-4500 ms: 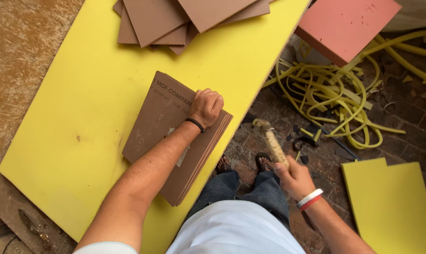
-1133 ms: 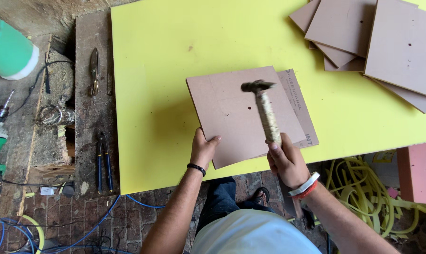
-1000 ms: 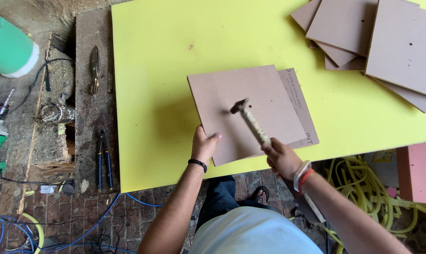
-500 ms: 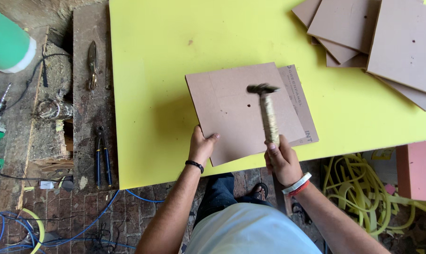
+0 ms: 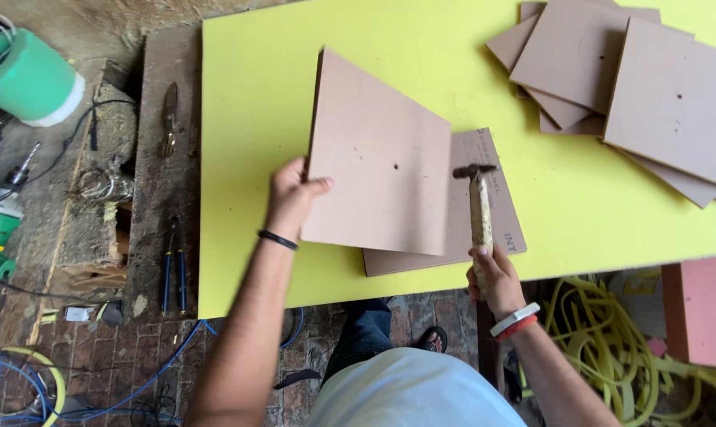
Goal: The person uses a hammer and pliers to drive and remove fasteners in pre-drilled holes on several brown MDF panels. They repeatedly stack and unstack the panels, flip them, and spray a white substance onto one panel before continuing the fastener work.
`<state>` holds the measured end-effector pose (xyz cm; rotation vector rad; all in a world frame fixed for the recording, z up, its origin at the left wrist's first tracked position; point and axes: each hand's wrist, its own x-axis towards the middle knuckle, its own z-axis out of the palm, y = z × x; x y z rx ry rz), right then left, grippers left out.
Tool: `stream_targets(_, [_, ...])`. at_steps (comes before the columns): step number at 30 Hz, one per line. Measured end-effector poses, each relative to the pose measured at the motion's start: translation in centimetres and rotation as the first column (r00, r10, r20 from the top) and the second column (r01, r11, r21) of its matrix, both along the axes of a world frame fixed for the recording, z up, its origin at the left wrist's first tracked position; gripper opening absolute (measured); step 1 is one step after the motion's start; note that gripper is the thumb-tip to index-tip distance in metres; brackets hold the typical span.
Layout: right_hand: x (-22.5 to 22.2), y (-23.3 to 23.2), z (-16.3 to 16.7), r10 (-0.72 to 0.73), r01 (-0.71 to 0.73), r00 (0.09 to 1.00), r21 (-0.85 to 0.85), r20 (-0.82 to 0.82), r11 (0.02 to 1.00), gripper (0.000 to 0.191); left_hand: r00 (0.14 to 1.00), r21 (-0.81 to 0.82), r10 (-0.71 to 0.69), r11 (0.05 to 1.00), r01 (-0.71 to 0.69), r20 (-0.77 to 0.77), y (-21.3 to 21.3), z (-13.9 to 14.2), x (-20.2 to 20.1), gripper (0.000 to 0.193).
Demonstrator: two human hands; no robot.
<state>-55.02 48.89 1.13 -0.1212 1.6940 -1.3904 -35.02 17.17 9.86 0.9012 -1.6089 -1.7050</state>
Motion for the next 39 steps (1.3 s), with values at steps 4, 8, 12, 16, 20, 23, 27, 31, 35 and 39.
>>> stream_targets(4, [-0.2,1.5,-0.6,0.052,-0.052,0.999,0.037,-0.008,0.998,0.039,0.99,-0.33,-0.025,0.941,0.071,0.142,-0.6,8.2,1.4,0.035])
stream_targets(8, [0.5,2.1,-1.5,0.069,-0.063,0.995,0.076,-0.076,0.995,0.041,0.85,-0.659,0.231,0.733,0.168,0.474,2.8,8.4,2.2,0.042])
stream_targets(12, [0.6,1.7,-2.9,0.041,-0.019,0.97,0.094,-0.238,0.995,0.032,0.82,-0.835,0.272,0.397,0.381,0.503,8.0,-1.0,0.7,0.055])
stream_targets(16, [-0.4,0.7,-4.3,0.078,0.026,0.894,0.226,-0.44,0.974,0.046,0.513,-0.589,0.302,0.289,0.754,0.804,13.3,-11.8,-0.1,0.072])
stream_targets(20, [-1.2,0.3,-5.3,0.232,-0.029,0.757,0.323,-0.611,0.946,0.062,0.593,-0.599,0.163,0.427,0.678,0.788,14.2,-16.4,1.6,0.066])
stream_targets(23, [-0.7,0.1,-5.8,0.349,-0.104,0.704,0.397,-0.619,0.912,0.069,0.609,-0.474,-0.021,0.608,0.637,0.793,12.9,-16.2,4.3,0.062])
stream_targets(27, [0.9,-2.0,-6.5,0.423,-0.148,0.614,0.429,-0.667,0.891,0.071,0.677,-0.314,0.101,0.928,0.2,0.729,8.8,-15.0,10.1,0.04])
stream_targets(31, [1.5,-7.6,-7.6,0.52,-0.164,0.412,0.5,-0.748,0.85,0.069,0.527,-0.659,0.577,0.751,-0.043,0.624,0.8,-15.4,18.2,0.048])
stream_targets(35, [1.1,-15.0,-8.3,0.642,-0.181,0.21,0.616,-0.737,0.767,0.062,0.328,-0.714,0.698,0.694,-0.094,0.636,-6.9,-16.3,25.9,0.059])
stream_targets(39, [3.0,-19.1,-8.3,0.542,-0.108,0.199,0.531,-0.817,0.84,0.052,0.281,-0.608,0.604,0.79,-0.083,0.746,-11.8,-16.8,31.6,0.076])
